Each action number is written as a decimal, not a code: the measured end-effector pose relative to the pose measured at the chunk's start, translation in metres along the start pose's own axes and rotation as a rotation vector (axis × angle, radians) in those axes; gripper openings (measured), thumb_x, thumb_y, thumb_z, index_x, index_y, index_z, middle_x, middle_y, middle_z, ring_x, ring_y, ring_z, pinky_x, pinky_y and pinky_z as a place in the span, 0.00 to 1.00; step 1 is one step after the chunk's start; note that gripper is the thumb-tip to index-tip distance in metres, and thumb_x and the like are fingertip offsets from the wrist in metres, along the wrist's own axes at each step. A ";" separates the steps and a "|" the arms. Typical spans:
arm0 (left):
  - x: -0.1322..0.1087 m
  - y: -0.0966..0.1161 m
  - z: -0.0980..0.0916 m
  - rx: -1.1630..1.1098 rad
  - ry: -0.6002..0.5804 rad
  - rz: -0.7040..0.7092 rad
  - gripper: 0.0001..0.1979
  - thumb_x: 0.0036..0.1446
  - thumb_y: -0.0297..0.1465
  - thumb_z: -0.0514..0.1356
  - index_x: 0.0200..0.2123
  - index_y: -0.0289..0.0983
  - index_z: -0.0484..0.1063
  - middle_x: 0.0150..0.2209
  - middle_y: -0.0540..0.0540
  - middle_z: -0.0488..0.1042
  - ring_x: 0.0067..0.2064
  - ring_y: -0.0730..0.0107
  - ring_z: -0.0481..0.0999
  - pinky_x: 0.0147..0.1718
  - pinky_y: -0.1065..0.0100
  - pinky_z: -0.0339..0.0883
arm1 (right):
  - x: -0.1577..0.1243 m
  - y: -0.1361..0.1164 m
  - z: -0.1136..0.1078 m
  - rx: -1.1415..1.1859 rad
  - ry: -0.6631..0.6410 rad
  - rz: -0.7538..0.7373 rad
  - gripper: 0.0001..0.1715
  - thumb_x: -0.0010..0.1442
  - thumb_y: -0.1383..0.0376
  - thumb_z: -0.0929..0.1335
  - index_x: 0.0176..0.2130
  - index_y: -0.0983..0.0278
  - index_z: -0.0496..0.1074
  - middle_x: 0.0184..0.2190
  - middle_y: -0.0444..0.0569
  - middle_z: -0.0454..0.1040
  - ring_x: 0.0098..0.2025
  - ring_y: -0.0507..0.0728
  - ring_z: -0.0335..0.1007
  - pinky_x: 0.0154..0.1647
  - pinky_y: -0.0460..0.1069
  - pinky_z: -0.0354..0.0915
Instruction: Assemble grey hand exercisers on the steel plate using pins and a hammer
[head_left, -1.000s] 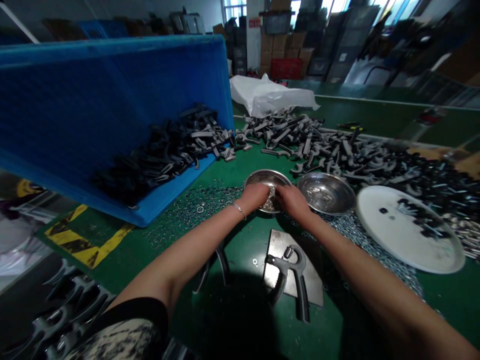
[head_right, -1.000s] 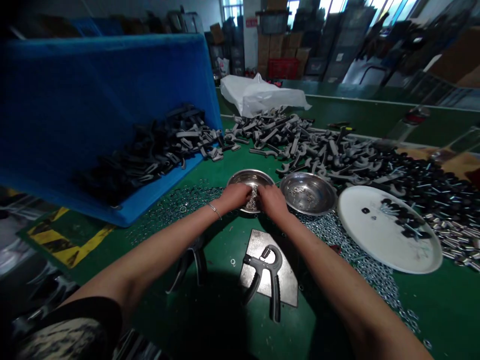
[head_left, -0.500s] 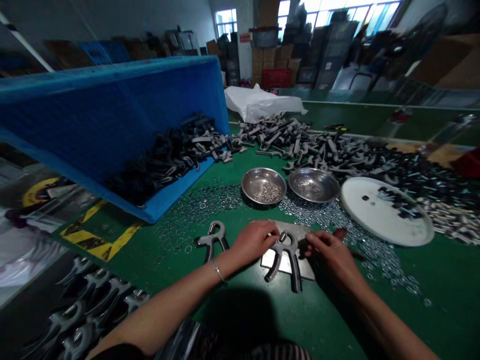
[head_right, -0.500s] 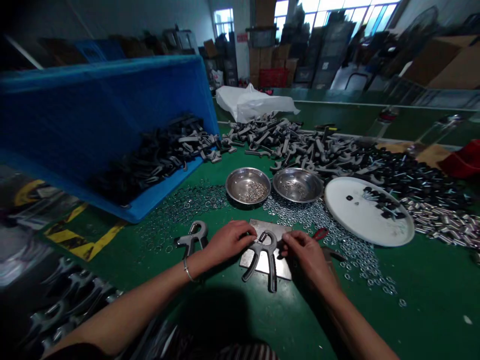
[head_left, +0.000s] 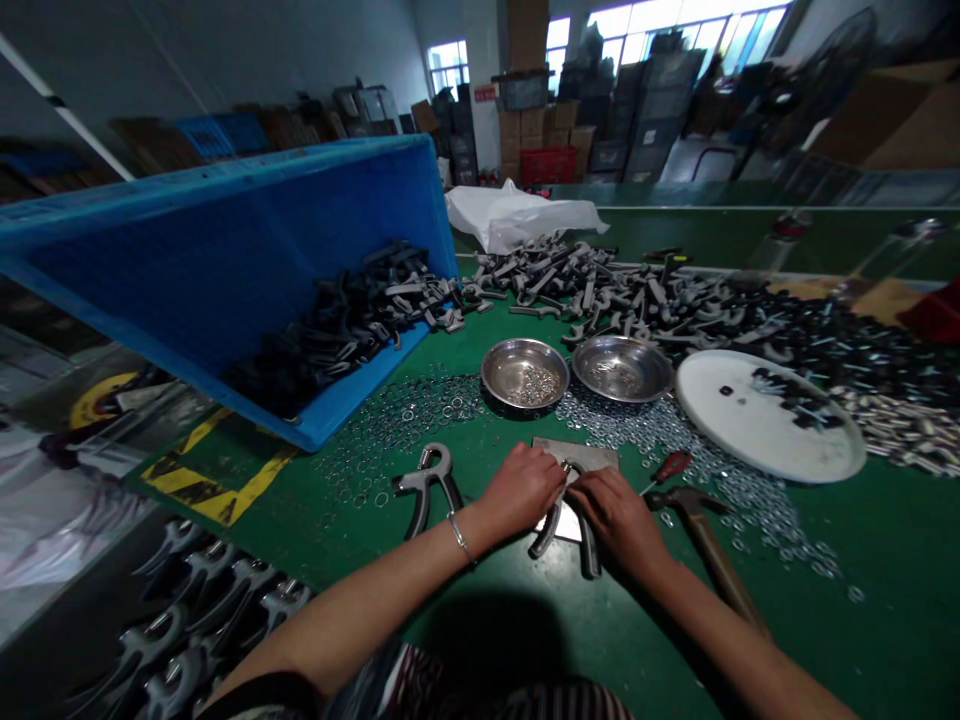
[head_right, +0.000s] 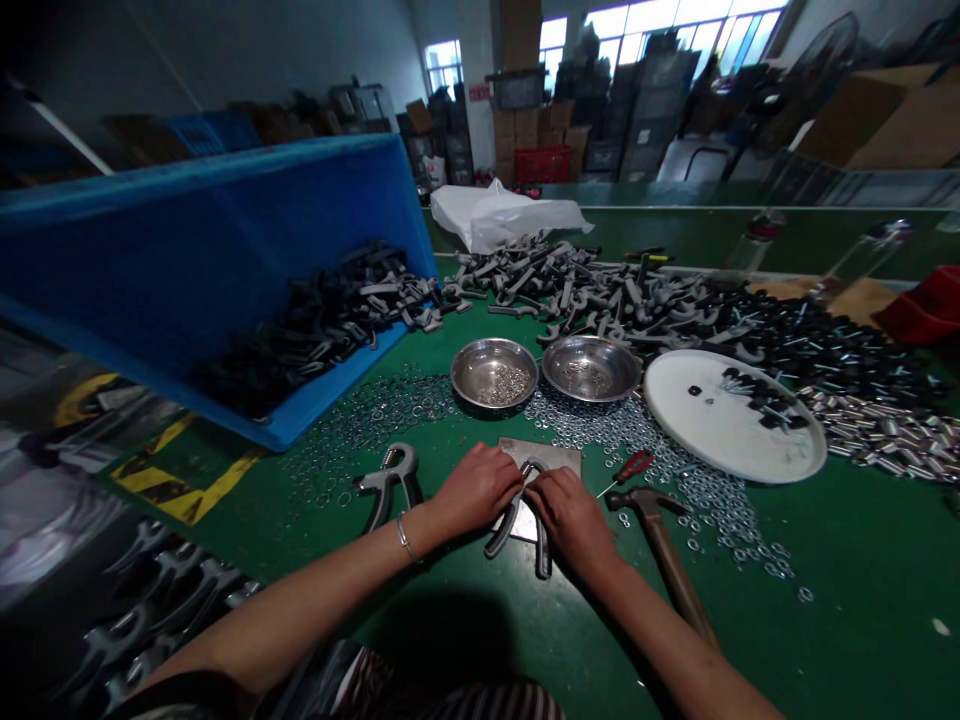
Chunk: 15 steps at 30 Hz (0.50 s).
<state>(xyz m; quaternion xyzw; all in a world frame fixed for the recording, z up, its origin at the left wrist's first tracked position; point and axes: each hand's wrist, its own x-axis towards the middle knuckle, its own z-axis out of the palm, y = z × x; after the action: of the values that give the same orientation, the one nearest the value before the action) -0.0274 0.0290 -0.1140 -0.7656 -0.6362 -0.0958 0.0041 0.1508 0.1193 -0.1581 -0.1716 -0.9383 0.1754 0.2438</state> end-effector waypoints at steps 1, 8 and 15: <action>0.000 0.000 0.001 0.007 0.003 0.011 0.11 0.68 0.33 0.53 0.37 0.35 0.72 0.37 0.44 0.74 0.43 0.60 0.70 0.42 0.59 0.58 | 0.000 0.000 0.001 -0.027 -0.007 -0.010 0.11 0.70 0.64 0.62 0.41 0.66 0.72 0.37 0.55 0.75 0.41 0.60 0.69 0.43 0.54 0.69; -0.012 0.001 0.005 0.072 0.024 0.145 0.10 0.69 0.29 0.51 0.42 0.33 0.72 0.40 0.41 0.75 0.44 0.59 0.71 0.45 0.58 0.61 | -0.004 -0.005 -0.005 -0.210 -0.084 -0.129 0.13 0.67 0.72 0.61 0.45 0.70 0.73 0.38 0.58 0.76 0.39 0.63 0.69 0.39 0.56 0.71; -0.037 0.014 0.013 0.163 0.026 0.149 0.18 0.70 0.28 0.48 0.60 0.29 0.63 0.57 0.35 0.71 0.57 0.57 0.68 0.55 0.56 0.58 | -0.027 -0.008 -0.017 -0.494 -0.238 -0.340 0.32 0.59 0.81 0.59 0.62 0.77 0.62 0.58 0.67 0.70 0.50 0.65 0.71 0.48 0.57 0.74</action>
<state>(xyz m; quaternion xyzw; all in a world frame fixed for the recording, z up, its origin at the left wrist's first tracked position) -0.0184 -0.0084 -0.1307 -0.8066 -0.5831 -0.0532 0.0816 0.1805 0.1057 -0.1515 -0.0448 -0.9896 -0.0820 0.1089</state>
